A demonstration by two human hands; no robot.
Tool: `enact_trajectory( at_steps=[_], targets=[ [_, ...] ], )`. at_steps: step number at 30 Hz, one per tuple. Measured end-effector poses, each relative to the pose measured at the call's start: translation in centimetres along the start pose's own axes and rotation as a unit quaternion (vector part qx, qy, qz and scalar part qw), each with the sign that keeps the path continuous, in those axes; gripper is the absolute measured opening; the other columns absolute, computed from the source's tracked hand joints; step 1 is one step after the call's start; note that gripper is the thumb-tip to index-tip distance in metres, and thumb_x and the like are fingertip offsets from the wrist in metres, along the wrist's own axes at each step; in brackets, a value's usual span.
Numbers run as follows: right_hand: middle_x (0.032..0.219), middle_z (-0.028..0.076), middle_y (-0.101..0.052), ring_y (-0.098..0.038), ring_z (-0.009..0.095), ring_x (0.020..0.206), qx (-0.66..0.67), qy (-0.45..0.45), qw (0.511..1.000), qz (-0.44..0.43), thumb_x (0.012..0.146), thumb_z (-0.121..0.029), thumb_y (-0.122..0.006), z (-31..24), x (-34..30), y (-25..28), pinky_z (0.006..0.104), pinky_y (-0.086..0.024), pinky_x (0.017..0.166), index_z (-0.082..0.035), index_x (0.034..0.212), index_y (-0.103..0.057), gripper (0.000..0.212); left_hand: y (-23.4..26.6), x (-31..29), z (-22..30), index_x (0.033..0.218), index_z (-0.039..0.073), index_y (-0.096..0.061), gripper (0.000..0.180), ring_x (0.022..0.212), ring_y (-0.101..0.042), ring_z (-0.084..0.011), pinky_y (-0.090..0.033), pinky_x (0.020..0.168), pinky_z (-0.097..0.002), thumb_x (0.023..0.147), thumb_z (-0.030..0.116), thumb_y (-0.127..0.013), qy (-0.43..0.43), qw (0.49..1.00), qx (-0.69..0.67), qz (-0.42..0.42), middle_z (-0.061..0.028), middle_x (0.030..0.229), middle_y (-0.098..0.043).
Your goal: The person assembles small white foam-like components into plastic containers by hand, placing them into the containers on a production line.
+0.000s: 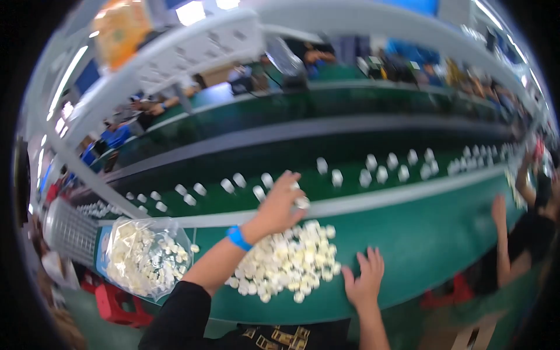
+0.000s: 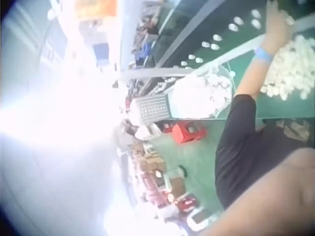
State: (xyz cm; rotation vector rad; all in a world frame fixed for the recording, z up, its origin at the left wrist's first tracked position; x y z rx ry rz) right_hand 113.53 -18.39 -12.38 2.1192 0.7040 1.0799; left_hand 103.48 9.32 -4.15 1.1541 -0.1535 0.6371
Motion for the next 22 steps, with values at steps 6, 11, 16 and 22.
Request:
enact_trajectory(
  at_steps=[6,11,16,22],
  targets=[
    [0.146,0.029,-0.052,-0.042,0.051,0.141,0.044,0.021,0.998,-0.026,0.085,-0.029,-0.079,-1.1,0.7,-1.5,0.0646,-0.025,0.12,0.0,0.124,-0.063,0.051,-7.5,6.5,-7.4,0.12,0.006,-0.069,0.044,0.148,-0.032,-0.0511,-0.031,0.122,-0.0548,0.082,0.026,-0.078,0.024,0.983,0.181,-0.02,-0.027,0.151,-0.048],
    [0.145,0.027,-0.054,-0.041,0.05,0.143,0.061,-0.021,0.997,-0.033,0.087,-0.024,-0.076,0.2,1.3,-0.4,0.0632,-0.023,0.122,0.0,0.123,-0.063,0.045,-5.6,7.5,-5.0,0.127,0.004,-0.065,0.052,0.149,-0.032,-0.0484,-0.03,0.123,-0.053,0.083,0.029,-0.079,0.029,0.978,0.2,-0.04,-0.0267,0.151,-0.047],
    [0.142,0.025,-0.06,-0.049,0.047,0.137,0.053,0.02,0.998,-0.023,0.099,-0.032,-0.067,-1.6,3.0,1.1,0.0609,-0.031,0.119,-0.002,0.126,-0.067,0.04,12.3,2.7,4.9,0.104,0.004,-0.073,0.032,0.103,-0.07,-0.0356,-0.056,0.09,-0.045,0.08,0.021,-0.085,-0.066,0.995,0.054,0.06,-0.0141,0.108,-0.074],
    [0.148,0.025,-0.055,-0.046,0.048,0.14,0.066,-0.019,0.996,-0.055,0.094,-0.033,-0.073,0.0,1.7,1.2,0.0638,-0.025,0.12,-0.002,0.126,-0.068,0.045,44.3,-0.2,15.9,0.14,-0.005,-0.05,0.07,0.116,-0.061,-0.0398,-0.048,0.101,-0.0465,0.085,0.022,-0.084,-0.161,0.768,0.367,0.5,-0.0247,0.127,-0.061]
  ],
)
Point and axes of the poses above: each hand's wrist, its own x-axis towards the middle knuckle, its own y-axis out of the back of the hand, z = x × y, the point moved 10 cm from there along x, towards the middle knuckle
